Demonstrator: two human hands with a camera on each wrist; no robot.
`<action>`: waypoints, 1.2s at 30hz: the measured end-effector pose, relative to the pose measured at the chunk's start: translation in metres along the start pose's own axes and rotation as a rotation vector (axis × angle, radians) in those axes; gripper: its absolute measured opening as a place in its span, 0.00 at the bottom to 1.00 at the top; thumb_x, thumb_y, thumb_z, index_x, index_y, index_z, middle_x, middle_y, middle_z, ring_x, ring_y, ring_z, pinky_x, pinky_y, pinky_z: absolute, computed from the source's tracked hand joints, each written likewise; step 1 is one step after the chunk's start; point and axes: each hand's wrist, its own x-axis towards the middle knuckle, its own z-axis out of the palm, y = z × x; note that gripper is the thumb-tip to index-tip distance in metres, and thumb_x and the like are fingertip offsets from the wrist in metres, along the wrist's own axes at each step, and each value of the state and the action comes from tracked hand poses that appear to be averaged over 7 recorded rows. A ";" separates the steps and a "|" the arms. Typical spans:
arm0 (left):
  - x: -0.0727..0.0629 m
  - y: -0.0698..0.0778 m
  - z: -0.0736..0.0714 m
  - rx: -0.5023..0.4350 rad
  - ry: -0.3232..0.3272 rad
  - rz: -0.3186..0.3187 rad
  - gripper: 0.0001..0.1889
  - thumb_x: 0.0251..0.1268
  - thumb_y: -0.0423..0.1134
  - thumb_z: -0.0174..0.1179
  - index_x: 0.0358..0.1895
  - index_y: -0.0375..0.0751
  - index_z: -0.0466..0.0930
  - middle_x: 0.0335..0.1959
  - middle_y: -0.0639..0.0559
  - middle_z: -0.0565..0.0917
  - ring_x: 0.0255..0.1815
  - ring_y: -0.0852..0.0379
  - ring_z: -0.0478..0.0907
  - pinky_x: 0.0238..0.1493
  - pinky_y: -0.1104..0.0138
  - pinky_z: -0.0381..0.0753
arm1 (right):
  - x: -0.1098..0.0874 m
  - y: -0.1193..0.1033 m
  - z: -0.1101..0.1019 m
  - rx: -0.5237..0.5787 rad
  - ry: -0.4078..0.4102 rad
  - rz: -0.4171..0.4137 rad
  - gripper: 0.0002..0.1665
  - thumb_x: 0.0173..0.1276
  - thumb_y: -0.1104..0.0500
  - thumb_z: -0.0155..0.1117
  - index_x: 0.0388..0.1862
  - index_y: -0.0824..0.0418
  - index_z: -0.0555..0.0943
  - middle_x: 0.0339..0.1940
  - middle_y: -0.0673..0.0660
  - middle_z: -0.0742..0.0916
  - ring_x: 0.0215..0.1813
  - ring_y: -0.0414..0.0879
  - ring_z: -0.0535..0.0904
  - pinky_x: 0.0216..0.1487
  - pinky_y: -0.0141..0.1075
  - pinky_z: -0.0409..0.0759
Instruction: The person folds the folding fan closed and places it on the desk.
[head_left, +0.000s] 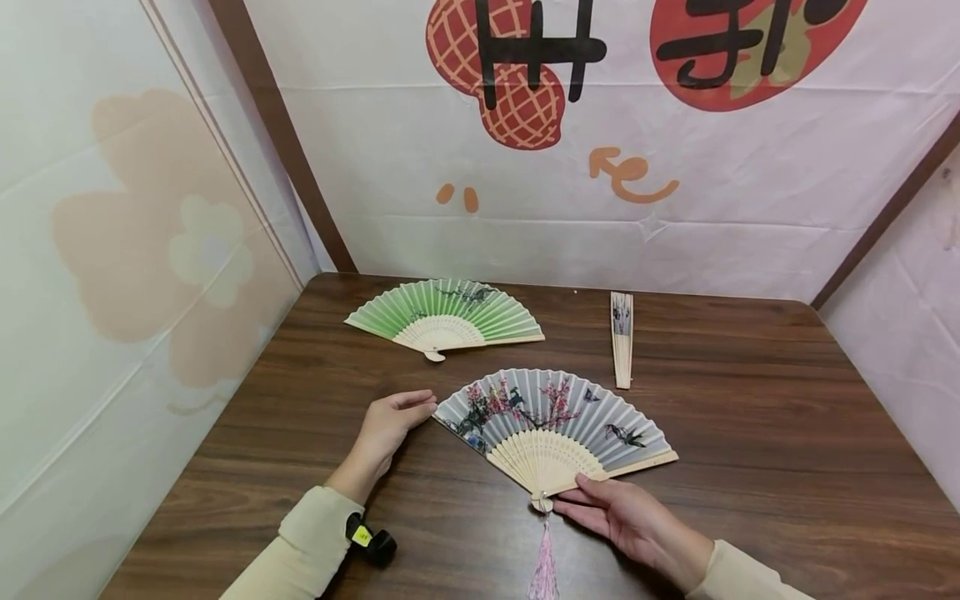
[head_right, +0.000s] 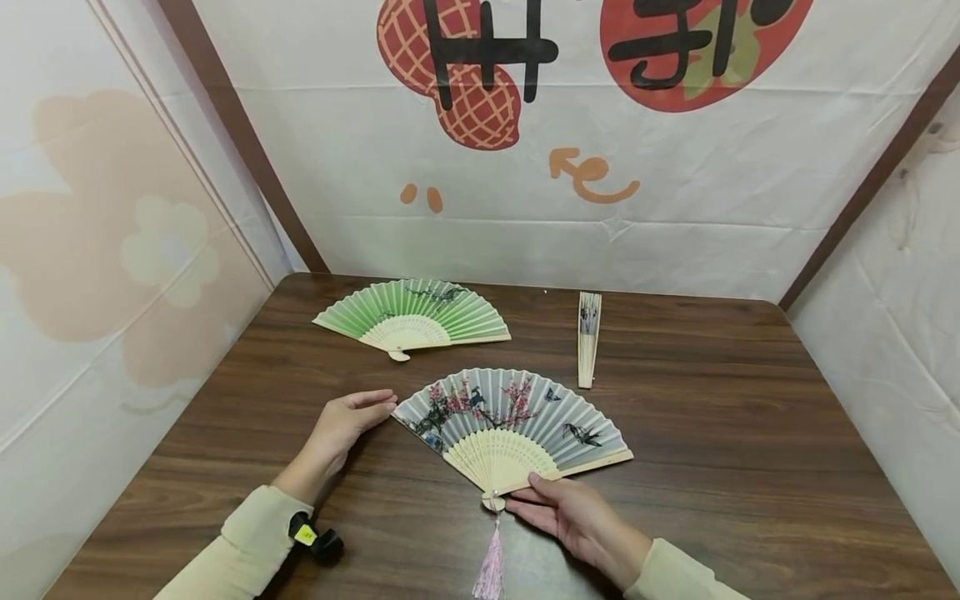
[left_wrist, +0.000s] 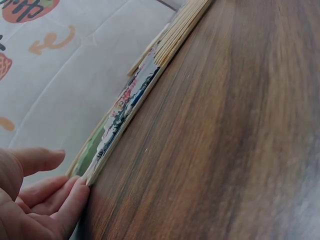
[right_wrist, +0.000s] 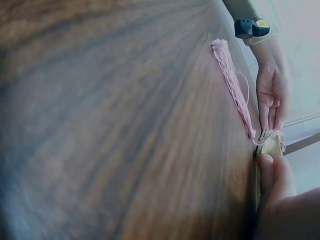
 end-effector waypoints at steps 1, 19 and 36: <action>0.000 0.000 0.000 -0.006 -0.001 0.001 0.19 0.66 0.33 0.65 0.57 0.27 0.80 0.55 0.38 0.85 0.41 0.73 0.81 0.42 0.83 0.79 | -0.001 0.000 0.000 -0.005 -0.004 -0.004 0.20 0.79 0.60 0.51 0.60 0.76 0.67 0.48 0.65 0.89 0.51 0.50 0.87 0.61 0.34 0.83; 0.005 0.009 -0.003 -0.174 0.009 -0.053 0.21 0.67 0.31 0.63 0.61 0.25 0.76 0.55 0.41 0.85 0.38 0.74 0.82 0.43 0.81 0.83 | 0.001 -0.015 0.002 0.012 -0.004 -0.067 0.08 0.79 0.61 0.52 0.47 0.65 0.77 0.45 0.62 0.90 0.49 0.48 0.88 0.60 0.32 0.84; 0.022 0.014 0.008 -0.277 0.060 -0.022 0.20 0.67 0.28 0.62 0.60 0.23 0.76 0.38 0.56 0.87 0.35 0.71 0.83 0.44 0.78 0.85 | 0.012 -0.032 0.005 -0.034 -0.020 -0.122 0.11 0.80 0.61 0.49 0.49 0.66 0.77 0.46 0.60 0.90 0.51 0.47 0.88 0.60 0.32 0.83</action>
